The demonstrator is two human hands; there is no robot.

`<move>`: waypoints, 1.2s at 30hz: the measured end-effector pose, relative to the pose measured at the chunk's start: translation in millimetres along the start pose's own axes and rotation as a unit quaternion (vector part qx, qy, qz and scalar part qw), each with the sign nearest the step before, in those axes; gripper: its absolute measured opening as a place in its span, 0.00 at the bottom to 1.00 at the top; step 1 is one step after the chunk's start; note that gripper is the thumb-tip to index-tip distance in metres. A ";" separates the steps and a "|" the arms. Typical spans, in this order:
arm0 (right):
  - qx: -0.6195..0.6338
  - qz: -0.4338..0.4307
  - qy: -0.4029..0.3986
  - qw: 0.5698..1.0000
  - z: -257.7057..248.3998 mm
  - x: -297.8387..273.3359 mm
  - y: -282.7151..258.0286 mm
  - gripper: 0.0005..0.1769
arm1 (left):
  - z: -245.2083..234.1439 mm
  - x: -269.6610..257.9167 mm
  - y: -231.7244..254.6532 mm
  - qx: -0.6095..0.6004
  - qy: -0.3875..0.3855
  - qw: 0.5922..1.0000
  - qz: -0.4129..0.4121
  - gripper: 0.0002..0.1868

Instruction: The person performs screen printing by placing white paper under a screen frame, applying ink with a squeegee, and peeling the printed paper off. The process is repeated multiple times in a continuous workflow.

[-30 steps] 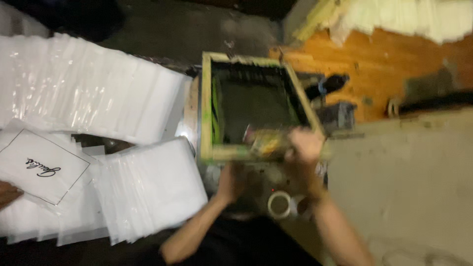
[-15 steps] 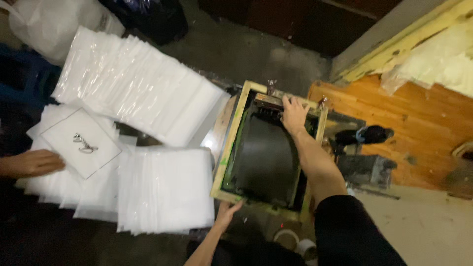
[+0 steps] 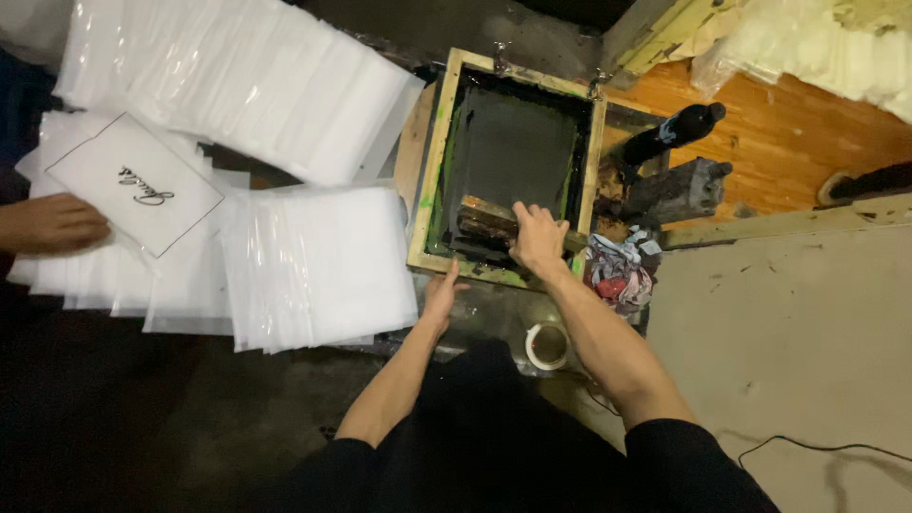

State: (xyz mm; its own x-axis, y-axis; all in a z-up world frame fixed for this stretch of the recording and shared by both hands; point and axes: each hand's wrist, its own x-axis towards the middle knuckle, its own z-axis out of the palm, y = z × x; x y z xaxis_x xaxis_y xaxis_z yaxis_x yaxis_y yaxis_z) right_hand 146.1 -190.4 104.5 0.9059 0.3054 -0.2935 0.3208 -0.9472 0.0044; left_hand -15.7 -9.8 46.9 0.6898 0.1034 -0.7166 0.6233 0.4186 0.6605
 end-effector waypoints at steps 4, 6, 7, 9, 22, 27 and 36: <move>-0.028 -0.011 -0.024 0.999 15.5 -19.3 -11.2 0.38 | -1.9 21.2 -23.9 -0.131 0.003 0.991 -0.040 0.44; -0.005 -0.013 -0.013 1.000 24.8 -32.2 -22.4 0.33 | -7.2 23.6 -28.6 -0.119 0.019 0.991 -0.055 0.43; 0.019 -0.014 -0.002 1.000 28.5 -32.4 -25.8 0.29 | -7.6 29.8 -27.9 -0.105 0.032 0.991 -0.071 0.43; -0.015 -0.029 0.016 0.999 22.3 -4.3 -16.0 0.33 | -11.2 52.3 -63.9 -0.099 0.037 0.993 -0.057 0.35; -0.011 -0.087 0.015 0.996 -72.4 192.0 25.0 0.38 | 6.6 12.0 -6.6 -0.085 0.116 0.987 -0.073 0.24; -0.025 -0.097 -0.015 0.995 -78.1 18.4 12.5 0.36 | 16.3 -17.5 49.9 0.016 0.105 0.994 0.038 0.28; 0.045 -0.093 0.520 0.848 -213.1 13.9 87.0 0.35 | 54.4 59.2 134.9 0.173 -0.046 0.899 0.400 0.25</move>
State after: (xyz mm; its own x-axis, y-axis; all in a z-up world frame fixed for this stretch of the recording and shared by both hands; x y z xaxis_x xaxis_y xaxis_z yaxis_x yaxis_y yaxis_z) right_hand 245.6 -247.6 304.5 0.6112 0.3267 0.7209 0.5041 -0.8629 -0.0364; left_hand 129.3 3.7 105.7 0.9860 0.1641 0.0308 -0.0205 -0.0643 0.9977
